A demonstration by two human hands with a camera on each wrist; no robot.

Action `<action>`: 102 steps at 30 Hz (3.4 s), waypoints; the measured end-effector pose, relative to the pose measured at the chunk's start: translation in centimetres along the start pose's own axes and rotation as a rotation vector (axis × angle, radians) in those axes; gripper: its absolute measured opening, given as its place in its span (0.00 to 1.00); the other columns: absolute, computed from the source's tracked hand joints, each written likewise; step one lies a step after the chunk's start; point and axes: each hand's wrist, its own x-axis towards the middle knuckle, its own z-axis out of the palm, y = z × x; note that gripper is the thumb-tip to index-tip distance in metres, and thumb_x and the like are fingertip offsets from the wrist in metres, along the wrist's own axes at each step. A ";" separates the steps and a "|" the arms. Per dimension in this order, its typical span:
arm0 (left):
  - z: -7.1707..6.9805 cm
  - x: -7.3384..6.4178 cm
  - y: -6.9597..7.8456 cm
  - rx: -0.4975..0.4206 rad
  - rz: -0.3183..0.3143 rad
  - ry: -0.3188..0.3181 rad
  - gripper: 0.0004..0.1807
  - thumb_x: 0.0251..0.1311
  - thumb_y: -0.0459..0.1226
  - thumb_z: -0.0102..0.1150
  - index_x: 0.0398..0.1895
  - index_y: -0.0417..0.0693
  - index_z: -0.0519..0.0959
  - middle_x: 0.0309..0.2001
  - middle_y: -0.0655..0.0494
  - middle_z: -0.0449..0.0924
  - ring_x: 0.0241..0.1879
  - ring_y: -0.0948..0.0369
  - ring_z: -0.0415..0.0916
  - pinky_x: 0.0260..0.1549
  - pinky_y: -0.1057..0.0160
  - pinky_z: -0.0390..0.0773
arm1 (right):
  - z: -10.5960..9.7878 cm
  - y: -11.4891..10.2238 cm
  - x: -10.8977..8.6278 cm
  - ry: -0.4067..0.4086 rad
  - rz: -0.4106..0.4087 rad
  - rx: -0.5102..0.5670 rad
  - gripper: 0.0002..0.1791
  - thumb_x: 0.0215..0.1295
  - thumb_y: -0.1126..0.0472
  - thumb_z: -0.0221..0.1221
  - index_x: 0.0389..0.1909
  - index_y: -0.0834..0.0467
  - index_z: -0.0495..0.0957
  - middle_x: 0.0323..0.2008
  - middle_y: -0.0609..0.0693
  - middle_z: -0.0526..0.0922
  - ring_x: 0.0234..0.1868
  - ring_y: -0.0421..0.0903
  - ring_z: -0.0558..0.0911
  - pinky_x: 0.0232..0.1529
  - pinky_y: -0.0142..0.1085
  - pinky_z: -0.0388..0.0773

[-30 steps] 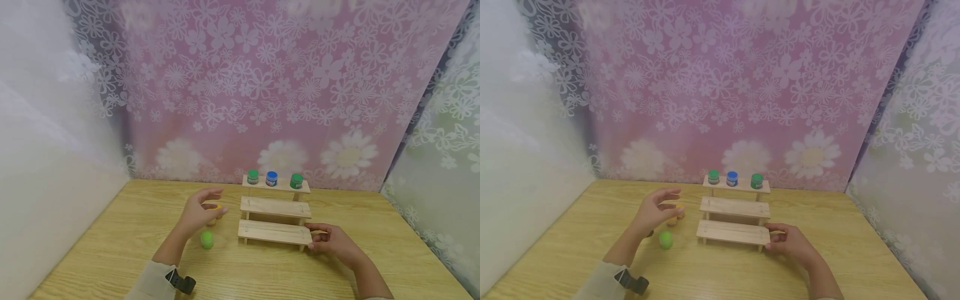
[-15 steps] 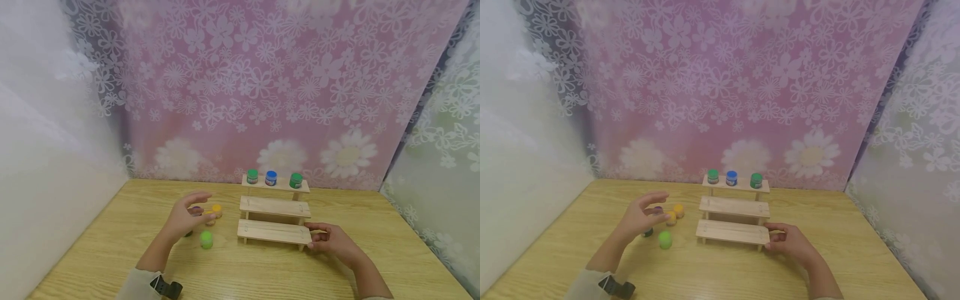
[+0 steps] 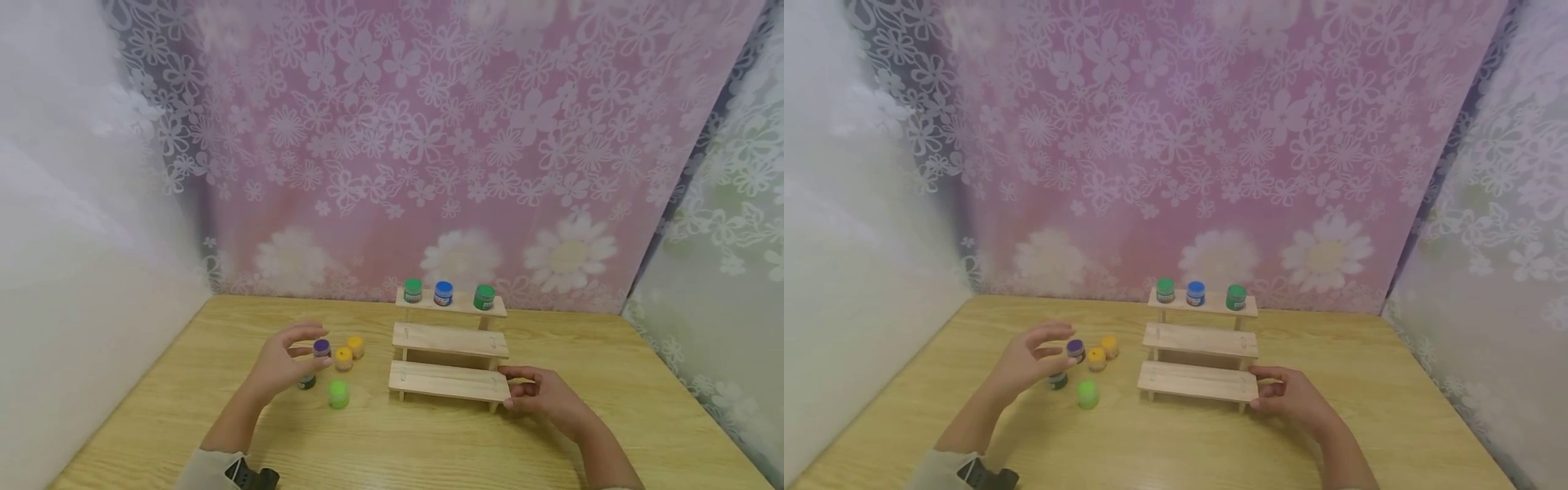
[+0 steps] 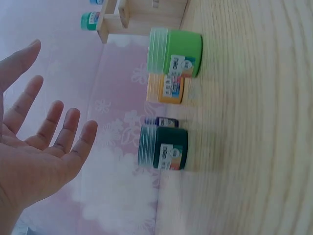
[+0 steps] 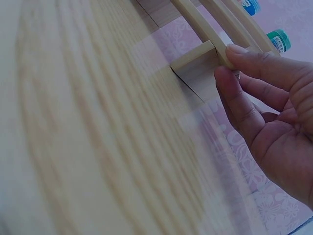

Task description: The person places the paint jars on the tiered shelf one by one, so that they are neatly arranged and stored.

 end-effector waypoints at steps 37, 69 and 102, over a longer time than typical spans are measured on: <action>-3.1 0.9 -4.7 0.021 -0.254 -0.222 0.31 0.50 0.33 0.74 0.60 0.42 0.77 0.66 0.39 0.67 0.65 0.38 0.63 0.54 0.48 0.76 | 0.0 0.2 0.0 0.013 0.013 -0.004 0.41 0.59 0.61 0.69 0.70 0.68 0.62 0.39 0.56 0.76 0.38 0.45 0.77 0.41 0.39 0.81; -3.3 0.7 -6.2 0.097 -0.256 -0.165 0.24 0.50 0.28 0.72 0.54 0.39 0.81 0.58 0.40 0.76 0.59 0.40 0.72 0.54 0.43 0.74 | 0.1 0.2 -0.1 0.003 -0.009 0.009 0.40 0.60 0.63 0.68 0.70 0.69 0.61 0.38 0.56 0.77 0.38 0.44 0.77 0.40 0.39 0.81; -1.1 1.2 -1.1 0.055 -0.134 -0.176 0.22 0.52 0.33 0.73 0.53 0.46 0.83 0.54 0.47 0.79 0.54 0.48 0.74 0.46 0.52 0.79 | 0.1 0.2 -0.1 0.002 -0.017 0.010 0.40 0.60 0.63 0.68 0.70 0.70 0.61 0.39 0.57 0.79 0.38 0.45 0.80 0.42 0.41 0.82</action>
